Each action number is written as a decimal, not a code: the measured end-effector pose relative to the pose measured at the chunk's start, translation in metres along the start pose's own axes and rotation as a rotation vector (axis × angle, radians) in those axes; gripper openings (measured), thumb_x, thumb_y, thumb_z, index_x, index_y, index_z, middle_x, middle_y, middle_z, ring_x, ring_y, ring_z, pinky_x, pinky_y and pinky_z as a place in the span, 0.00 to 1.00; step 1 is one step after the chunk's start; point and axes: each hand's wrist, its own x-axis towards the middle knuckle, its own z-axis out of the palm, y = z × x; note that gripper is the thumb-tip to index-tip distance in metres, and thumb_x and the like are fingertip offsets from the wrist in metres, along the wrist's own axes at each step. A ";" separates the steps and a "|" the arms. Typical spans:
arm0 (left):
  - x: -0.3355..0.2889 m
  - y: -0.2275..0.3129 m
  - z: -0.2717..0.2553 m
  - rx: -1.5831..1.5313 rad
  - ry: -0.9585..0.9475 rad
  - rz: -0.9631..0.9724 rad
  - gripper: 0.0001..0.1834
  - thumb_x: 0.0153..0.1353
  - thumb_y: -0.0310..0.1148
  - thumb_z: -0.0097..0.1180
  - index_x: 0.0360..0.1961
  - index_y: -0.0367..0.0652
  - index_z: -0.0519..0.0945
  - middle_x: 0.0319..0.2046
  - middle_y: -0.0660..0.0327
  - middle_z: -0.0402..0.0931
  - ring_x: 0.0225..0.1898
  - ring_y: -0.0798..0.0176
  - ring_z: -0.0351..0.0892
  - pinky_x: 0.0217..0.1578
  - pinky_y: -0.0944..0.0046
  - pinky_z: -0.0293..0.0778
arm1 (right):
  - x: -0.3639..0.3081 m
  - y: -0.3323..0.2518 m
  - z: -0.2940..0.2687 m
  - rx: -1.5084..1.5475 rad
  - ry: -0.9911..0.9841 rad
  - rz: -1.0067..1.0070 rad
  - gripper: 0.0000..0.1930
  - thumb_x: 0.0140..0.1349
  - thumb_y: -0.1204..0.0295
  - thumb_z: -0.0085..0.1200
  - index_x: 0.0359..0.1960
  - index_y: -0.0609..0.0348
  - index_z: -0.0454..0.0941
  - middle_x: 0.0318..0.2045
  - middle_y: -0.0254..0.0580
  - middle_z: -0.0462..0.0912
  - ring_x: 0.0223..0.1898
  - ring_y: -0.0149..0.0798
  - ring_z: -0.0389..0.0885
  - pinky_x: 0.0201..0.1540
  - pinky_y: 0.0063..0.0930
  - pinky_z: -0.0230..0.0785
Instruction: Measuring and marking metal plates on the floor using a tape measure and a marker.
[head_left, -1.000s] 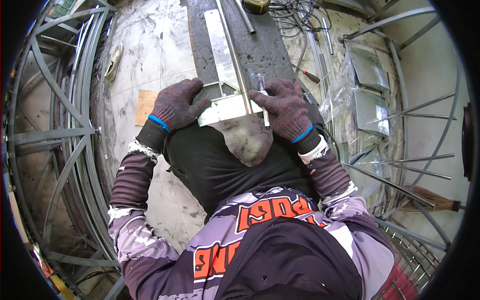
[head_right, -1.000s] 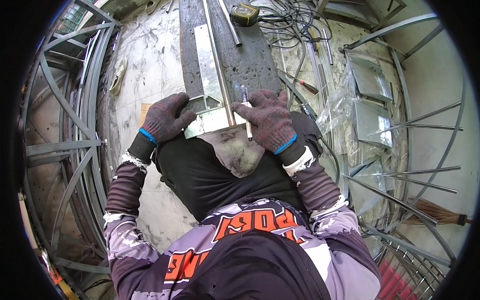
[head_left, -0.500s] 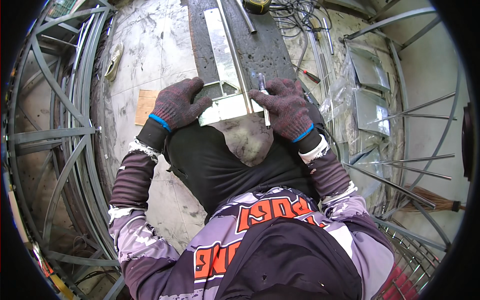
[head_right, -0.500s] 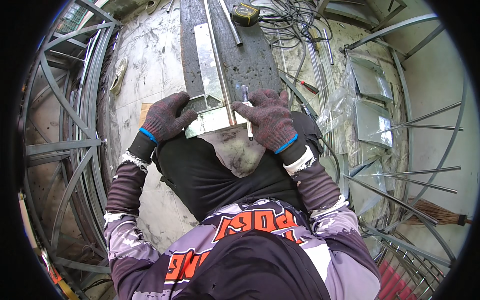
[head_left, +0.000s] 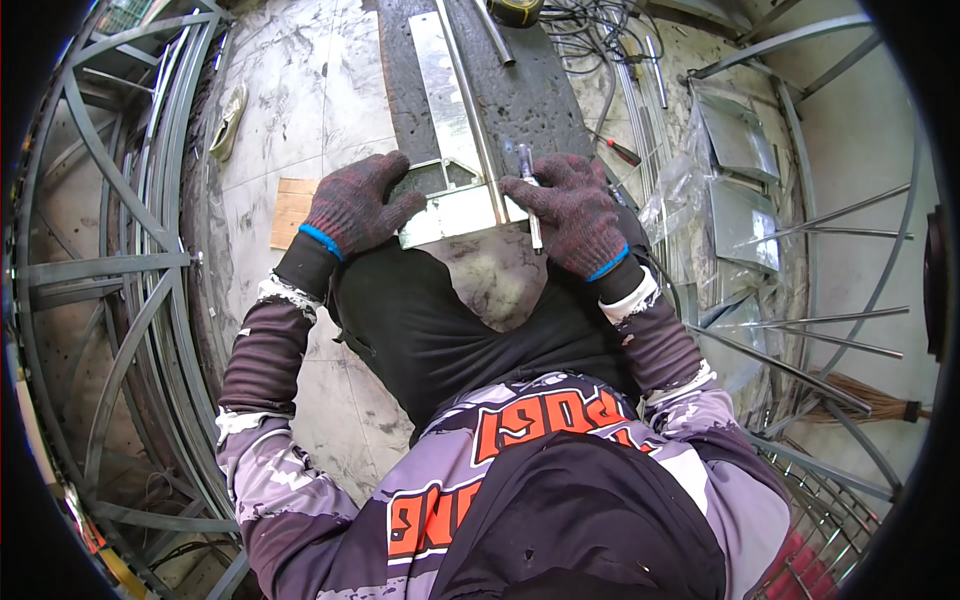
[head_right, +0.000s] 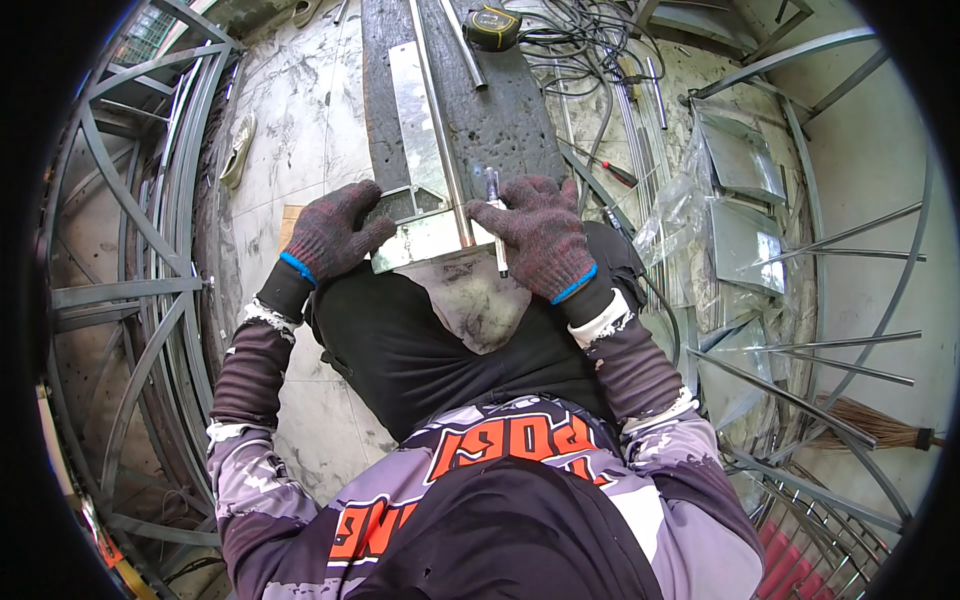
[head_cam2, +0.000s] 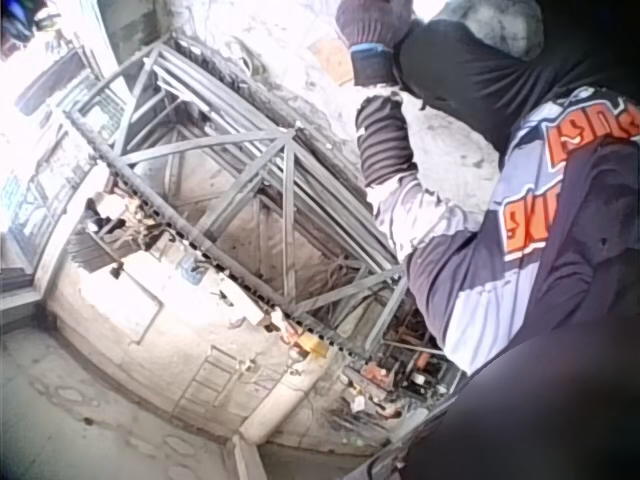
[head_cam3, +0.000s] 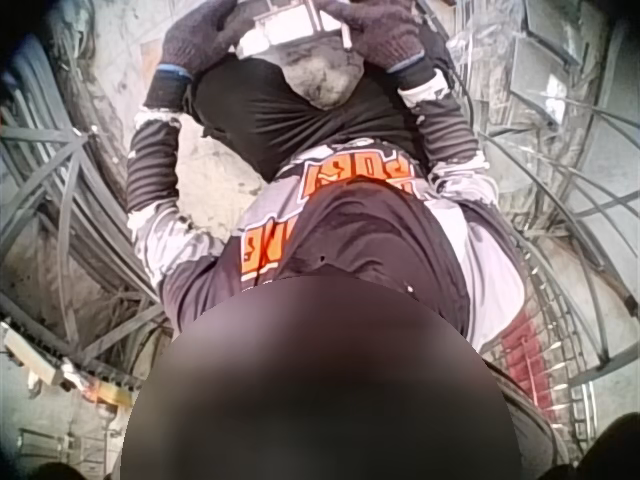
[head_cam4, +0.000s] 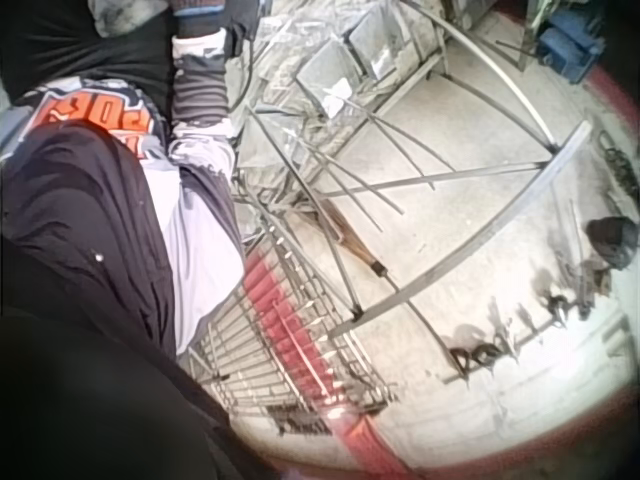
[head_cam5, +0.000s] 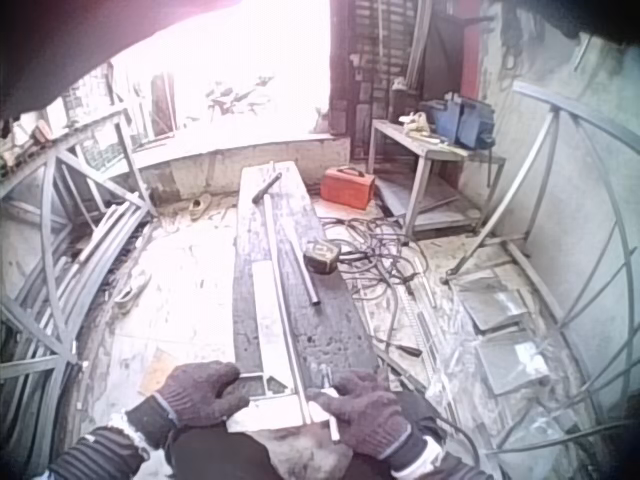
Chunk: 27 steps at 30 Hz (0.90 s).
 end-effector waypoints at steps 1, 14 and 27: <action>0.001 0.001 0.000 -0.013 0.001 -0.002 0.27 0.65 0.51 0.66 0.53 0.39 0.82 0.44 0.47 0.85 0.46 0.41 0.86 0.48 0.48 0.81 | 0.000 0.000 -0.001 -0.002 -0.006 0.003 0.25 0.54 0.71 0.67 0.56 0.36 0.89 0.44 0.37 0.82 0.52 0.49 0.78 0.56 0.54 0.63; 0.004 0.007 -0.007 -0.032 -0.076 -0.047 0.29 0.64 0.52 0.66 0.56 0.38 0.83 0.45 0.45 0.86 0.48 0.40 0.87 0.51 0.49 0.81 | -0.002 -0.001 0.000 -0.011 0.009 0.001 0.26 0.54 0.72 0.66 0.57 0.35 0.89 0.45 0.38 0.82 0.51 0.48 0.79 0.55 0.52 0.64; 0.003 0.000 0.000 -0.029 -0.034 -0.012 0.26 0.64 0.50 0.67 0.53 0.39 0.83 0.42 0.46 0.85 0.45 0.41 0.86 0.47 0.48 0.80 | 0.000 -0.003 -0.002 -0.021 -0.004 0.018 0.26 0.56 0.75 0.64 0.57 0.34 0.89 0.45 0.38 0.82 0.52 0.49 0.79 0.57 0.52 0.63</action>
